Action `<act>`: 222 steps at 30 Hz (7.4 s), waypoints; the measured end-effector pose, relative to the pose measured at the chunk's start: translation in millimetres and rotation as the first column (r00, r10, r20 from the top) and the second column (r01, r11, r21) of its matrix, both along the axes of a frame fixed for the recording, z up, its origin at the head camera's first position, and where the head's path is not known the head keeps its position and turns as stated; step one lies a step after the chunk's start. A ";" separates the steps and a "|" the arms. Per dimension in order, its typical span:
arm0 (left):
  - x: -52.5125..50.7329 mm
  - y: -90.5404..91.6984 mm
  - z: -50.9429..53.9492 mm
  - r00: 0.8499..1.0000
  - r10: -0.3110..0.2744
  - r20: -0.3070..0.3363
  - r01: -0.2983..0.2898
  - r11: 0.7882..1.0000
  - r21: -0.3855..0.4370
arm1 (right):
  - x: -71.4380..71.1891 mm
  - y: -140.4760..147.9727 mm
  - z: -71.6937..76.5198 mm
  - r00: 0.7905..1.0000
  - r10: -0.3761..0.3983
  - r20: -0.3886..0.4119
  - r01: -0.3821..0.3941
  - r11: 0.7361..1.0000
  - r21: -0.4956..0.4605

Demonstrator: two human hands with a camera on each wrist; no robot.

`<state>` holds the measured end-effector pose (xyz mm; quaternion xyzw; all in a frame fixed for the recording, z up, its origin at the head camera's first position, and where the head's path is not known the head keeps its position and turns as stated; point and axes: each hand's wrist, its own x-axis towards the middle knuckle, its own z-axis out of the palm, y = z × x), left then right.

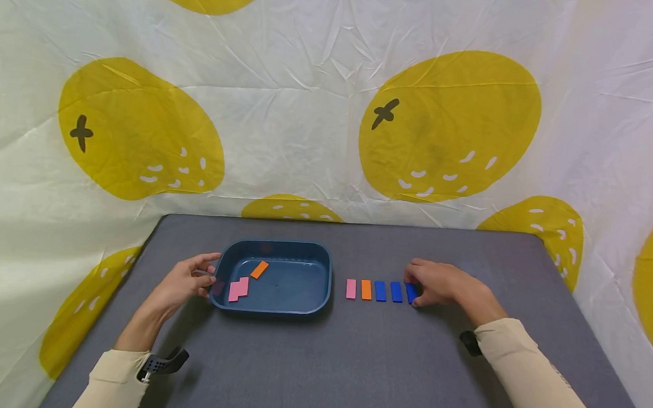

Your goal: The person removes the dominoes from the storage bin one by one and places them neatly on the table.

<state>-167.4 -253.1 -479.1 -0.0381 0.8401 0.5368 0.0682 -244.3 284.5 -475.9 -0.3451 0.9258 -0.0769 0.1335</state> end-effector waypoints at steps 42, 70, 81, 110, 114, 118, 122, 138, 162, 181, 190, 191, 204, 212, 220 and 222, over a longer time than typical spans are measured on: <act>2.6 1.6 -1.5 1.000 -0.003 -0.016 0.003 1.000 0.001 | 0.1 1.2 -4.8 1.000 -0.009 -0.020 0.009 1.000 0.003; 9.1 1.7 -5.5 1.000 -0.001 -0.017 0.001 1.000 0.019 | 0.3 -26.3 26.6 0.997 0.020 -0.080 -0.020 1.000 -0.005; 8.2 0.8 -5.8 1.000 0.001 -0.006 -0.001 1.000 0.028 | -2.3 -51.9 38.3 0.995 0.086 -0.050 -0.090 0.994 -0.069; 9.1 0.2 -3.8 1.000 0.001 0.012 -0.002 0.999 0.032 | -13.7 -151.6 65.0 0.980 0.195 -0.040 -0.196 0.979 -0.045; 9.1 0.0 -5.0 1.000 -0.001 0.002 0.001 1.000 0.027 | -15.8 -167.6 63.4 0.973 0.221 -0.061 -0.222 0.975 -0.014; 8.9 -0.2 -5.5 1.000 -0.001 -0.001 0.001 1.000 0.030 | -19.3 -183.0 61.4 0.967 0.249 -0.059 -0.250 0.968 -0.006; 8.7 0.2 -4.8 1.000 -0.005 0.001 0.005 0.999 0.039 | -23.4 -196.8 58.8 0.966 0.255 -0.042 -0.255 0.967 0.018; 9.3 -0.6 -5.2 1.000 -0.009 0.002 0.009 0.999 0.044 | -34.9 -247.9 44.0 0.966 0.258 0.035 -0.260 0.962 0.085; 8.1 0.3 -5.1 1.000 -0.011 -0.016 0.012 0.999 0.049 | -28.9 -303.6 30.5 0.887 0.439 0.141 -0.457 0.879 0.136; 9.6 1.2 -3.1 1.000 -0.004 -0.004 0.005 0.999 0.052 | -27.0 -309.7 22.6 0.907 0.419 -0.028 -0.392 0.868 0.305; 9.1 1.9 -4.7 1.000 0.009 -0.007 -0.009 0.999 0.051 | -21.5 -315.9 13.5 0.913 0.386 -0.131 -0.313 0.870 0.382; 8.9 1.9 -4.9 1.000 0.008 -0.008 -0.007 0.999 0.054 | -21.0 -316.2 13.8 0.912 0.387 -0.137 -0.310 0.868 0.387; 9.4 2.1 -4.5 1.000 0.010 -0.004 -0.010 0.998 0.056 | -17.1 -304.6 23.6 0.911 0.404 -0.080 -0.352 0.864 0.359; 9.8 1.6 -4.6 1.000 0.011 0.003 -0.011 0.999 0.051 | -16.9 -293.5 30.9 0.934 0.357 -0.025 -0.339 0.904 0.260; 10.3 2.0 -3.3 1.000 0.004 -0.004 -0.004 0.999 0.041 | -13.1 -273.5 43.7 0.934 0.355 -0.037 -0.343 0.921 0.186; 10.3 2.0 -3.2 1.000 0.002 -0.004 -0.002 0.999 0.040 | -12.3 -268.2 45.3 0.935 0.353 -0.046 -0.339 0.923 0.180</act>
